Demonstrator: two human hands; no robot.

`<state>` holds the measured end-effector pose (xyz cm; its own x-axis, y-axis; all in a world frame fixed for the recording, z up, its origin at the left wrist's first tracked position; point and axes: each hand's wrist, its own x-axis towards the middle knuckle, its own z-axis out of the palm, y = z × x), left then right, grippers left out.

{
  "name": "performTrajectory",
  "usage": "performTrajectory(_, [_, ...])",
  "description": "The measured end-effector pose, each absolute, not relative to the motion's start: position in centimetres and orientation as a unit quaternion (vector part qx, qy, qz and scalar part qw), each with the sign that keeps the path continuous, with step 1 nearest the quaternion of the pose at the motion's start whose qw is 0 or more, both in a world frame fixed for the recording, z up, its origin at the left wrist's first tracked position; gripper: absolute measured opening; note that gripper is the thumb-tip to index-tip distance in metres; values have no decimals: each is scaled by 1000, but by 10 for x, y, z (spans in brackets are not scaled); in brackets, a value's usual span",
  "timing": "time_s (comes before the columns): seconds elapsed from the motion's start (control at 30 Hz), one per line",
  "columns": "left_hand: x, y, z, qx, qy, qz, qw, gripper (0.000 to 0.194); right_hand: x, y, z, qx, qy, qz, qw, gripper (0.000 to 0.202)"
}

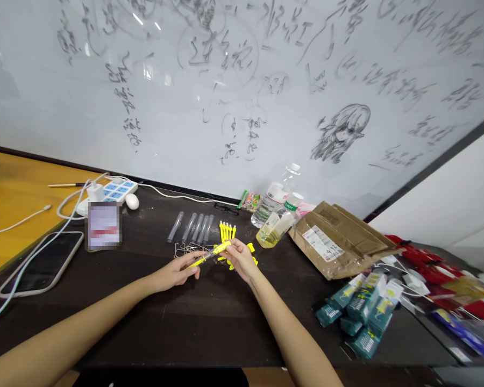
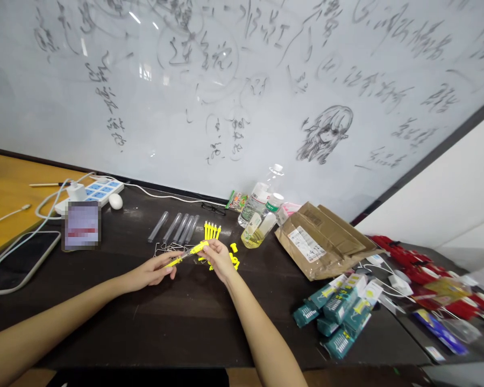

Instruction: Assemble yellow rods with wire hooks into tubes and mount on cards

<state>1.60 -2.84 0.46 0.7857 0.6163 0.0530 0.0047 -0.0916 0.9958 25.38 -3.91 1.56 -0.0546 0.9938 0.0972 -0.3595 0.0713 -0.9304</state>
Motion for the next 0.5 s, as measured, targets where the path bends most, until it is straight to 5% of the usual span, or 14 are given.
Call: performTrajectory(0.5, [16, -30, 5, 702, 219, 242, 633, 53, 251, -41, 19, -366, -459, 549, 595, 27])
